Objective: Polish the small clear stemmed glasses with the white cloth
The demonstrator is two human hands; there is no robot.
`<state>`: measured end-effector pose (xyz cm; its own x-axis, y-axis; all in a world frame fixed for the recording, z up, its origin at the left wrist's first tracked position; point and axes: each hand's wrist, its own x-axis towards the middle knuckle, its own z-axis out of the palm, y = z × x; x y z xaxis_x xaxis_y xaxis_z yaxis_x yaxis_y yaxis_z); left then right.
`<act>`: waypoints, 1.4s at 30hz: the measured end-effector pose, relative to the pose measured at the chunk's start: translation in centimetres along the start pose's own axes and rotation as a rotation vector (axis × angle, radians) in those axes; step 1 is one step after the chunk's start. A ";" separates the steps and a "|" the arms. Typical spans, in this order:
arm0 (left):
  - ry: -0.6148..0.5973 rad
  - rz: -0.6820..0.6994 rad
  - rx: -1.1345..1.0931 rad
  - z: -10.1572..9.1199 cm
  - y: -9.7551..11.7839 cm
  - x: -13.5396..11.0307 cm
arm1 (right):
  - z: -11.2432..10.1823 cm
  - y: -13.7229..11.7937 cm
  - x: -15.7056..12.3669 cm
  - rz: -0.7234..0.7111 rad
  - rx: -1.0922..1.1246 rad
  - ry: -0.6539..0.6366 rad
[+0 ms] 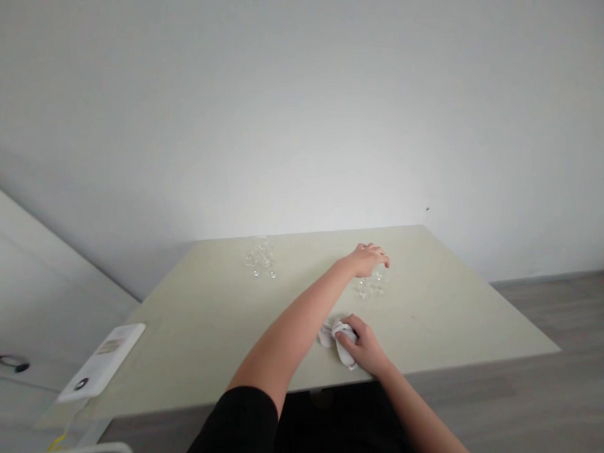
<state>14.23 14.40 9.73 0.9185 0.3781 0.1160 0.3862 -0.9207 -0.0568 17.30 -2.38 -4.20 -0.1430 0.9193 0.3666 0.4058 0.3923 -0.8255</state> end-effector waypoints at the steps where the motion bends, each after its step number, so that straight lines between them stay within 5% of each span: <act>1: -0.029 -0.005 0.025 0.2 0.0 0.6 | 0.0 0.0 0.0 -0.005 0.001 -0.001; 5: -0.113 -0.029 0.047 0.2 -0.4 1.3 | 0.0 0.2 -0.1 -0.005 0.005 0.008; 9: -0.078 -0.076 0.028 -1.0 -0.9 -1.6 | 0.1 0.5 -0.3 0.096 0.029 0.063; 16: 0.117 -0.438 -0.052 -4.1 -1.9 -14.4 | 0.1 0.7 -0.3 0.125 0.051 0.020; 20: 0.050 -0.719 -0.037 -4.8 -3.3 -21.8 | 0.2 0.5 -0.3 0.133 0.037 0.017; 24: -0.040 -0.910 0.013 -4.7 -5.7 -26.0 | 0.4 0.4 -0.4 0.138 0.050 0.030; 33: -0.086 -1.141 0.008 -3.3 -9.0 -27.6 | 0.3 1.0 -0.7 0.161 0.298 0.185; 37: 0.093 -1.120 -0.034 -2.9 -9.5 -28.1 | 0.2 0.7 -0.4 0.164 0.325 0.245; 42: 0.308 -1.032 0.098 -4.4 -5.2 -26.2 | 0.1 -0.3 0.5 0.312 0.323 0.451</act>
<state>-12.20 8.84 11.38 0.0901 0.9134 0.3970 0.9788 -0.1548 0.1340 17.03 -2.03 -3.76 0.3610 0.9161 0.1746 0.0641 0.1624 -0.9846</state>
